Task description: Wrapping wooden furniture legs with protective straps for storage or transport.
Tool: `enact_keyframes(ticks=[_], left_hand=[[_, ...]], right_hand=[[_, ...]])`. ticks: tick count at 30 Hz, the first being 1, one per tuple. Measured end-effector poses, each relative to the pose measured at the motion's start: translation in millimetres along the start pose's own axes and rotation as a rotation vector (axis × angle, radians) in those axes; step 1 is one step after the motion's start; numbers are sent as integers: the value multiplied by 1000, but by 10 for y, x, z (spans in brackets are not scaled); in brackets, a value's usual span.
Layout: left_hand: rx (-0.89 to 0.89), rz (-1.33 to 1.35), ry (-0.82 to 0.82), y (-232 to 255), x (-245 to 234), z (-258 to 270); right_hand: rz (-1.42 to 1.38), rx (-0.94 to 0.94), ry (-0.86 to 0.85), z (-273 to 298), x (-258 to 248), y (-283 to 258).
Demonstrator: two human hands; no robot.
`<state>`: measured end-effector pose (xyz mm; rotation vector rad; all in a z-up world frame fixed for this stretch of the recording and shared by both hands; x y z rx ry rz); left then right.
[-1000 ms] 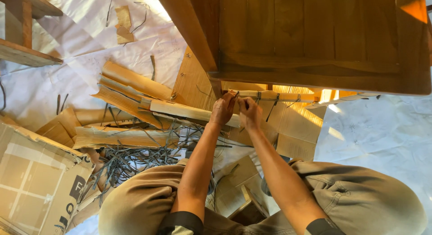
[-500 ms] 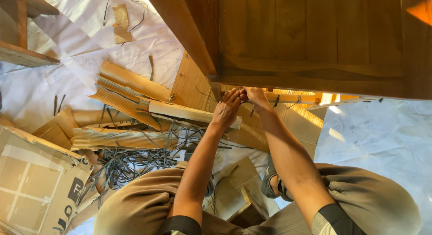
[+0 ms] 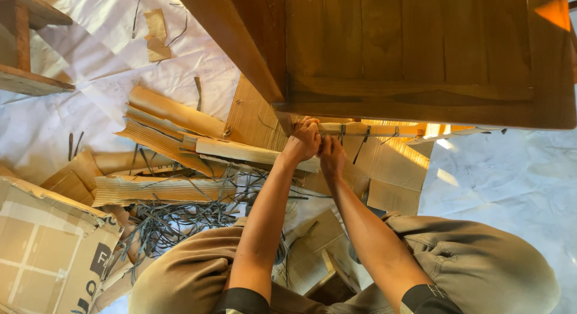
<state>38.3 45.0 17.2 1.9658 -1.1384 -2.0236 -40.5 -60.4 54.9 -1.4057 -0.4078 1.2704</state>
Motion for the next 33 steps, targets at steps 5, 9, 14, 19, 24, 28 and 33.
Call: enact_keyframes(ticks=[5, 9, 14, 19, 24, 28, 33], left_hand=[[-76, 83, 31, -32, 84, -7], [91, 54, 283, -114, 278, -20], [-101, 132, 121, 86, 28, -28], [-129, 207, 128, 46, 93, -23], [-30, 214, 219, 42, 63, -47], [2, 189, 263, -84, 240, -62], [8, 142, 284, -142, 335, -61]], right_hand=[[-434, 314, -344, -390, 404, 801], [-979, 600, -384, -548, 512, 740], [-346, 0, -536, -1717, 1408, 3317], [-377, 146, -544, -1302, 1044, 2252], [-501, 425, -364, -1207, 968, 2157], [-303, 292, -422, -992, 737, 1469], [-521, 329, -416, -1033, 923, 1787]])
Point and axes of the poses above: each hand's wrist, its own z-axis away from the middle knuckle, its own x-axis out of the palm, y = z × x, the point moved 2 cm from there along -z, towards the middle knuckle, and after that the axes turned 2 degrees about x, right-handed, at the moved point
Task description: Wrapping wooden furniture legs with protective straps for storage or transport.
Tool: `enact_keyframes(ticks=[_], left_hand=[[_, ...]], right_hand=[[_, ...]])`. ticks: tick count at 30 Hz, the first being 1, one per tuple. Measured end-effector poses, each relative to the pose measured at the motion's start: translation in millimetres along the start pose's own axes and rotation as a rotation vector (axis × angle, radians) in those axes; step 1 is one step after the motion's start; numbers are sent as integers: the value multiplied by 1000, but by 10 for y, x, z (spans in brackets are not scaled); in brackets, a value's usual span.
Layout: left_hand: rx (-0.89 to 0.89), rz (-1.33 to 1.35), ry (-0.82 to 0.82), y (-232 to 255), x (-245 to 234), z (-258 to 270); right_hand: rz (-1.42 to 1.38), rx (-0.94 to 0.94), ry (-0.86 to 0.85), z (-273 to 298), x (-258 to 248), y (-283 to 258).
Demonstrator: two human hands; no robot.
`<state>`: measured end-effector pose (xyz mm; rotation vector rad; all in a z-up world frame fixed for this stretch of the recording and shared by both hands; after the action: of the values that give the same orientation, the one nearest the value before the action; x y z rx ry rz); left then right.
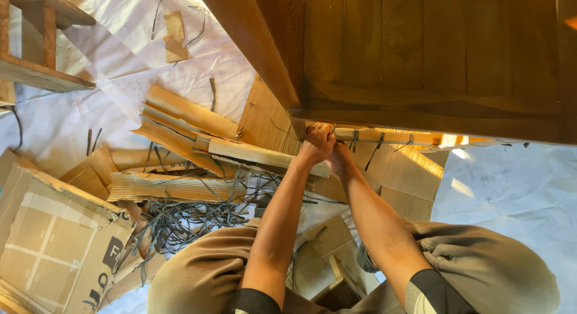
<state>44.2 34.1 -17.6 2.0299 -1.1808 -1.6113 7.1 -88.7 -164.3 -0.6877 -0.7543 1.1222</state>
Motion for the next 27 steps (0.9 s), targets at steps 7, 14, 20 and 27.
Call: enact_keyframes(ticks=[7, 14, 20, 27], left_hand=[[-119, 94, -64, 408, -425, -50], [-160, 245, -59, 691, -757, 103], [-229, 282, 171, 691, -692, 410], [-552, 638, 305, 494, -353, 675]], right_hand=[[-432, 86, -31, 690, 327, -567], [-120, -118, 234, 1319, 523, -888], [65, -237, 281, 1278, 410, -700], [238, -363, 259, 1712, 509, -1029]])
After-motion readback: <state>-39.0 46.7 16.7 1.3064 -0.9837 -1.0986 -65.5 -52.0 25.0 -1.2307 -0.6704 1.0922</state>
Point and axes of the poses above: each hand's wrist, its own z-axis away from the middle knuckle, its own x-axis out of the palm, y = z × x, the point moved 2 cm from there along -z, towards the middle knuckle, and after that the axes turned 2 degrees about x, right-handed, at the moved point
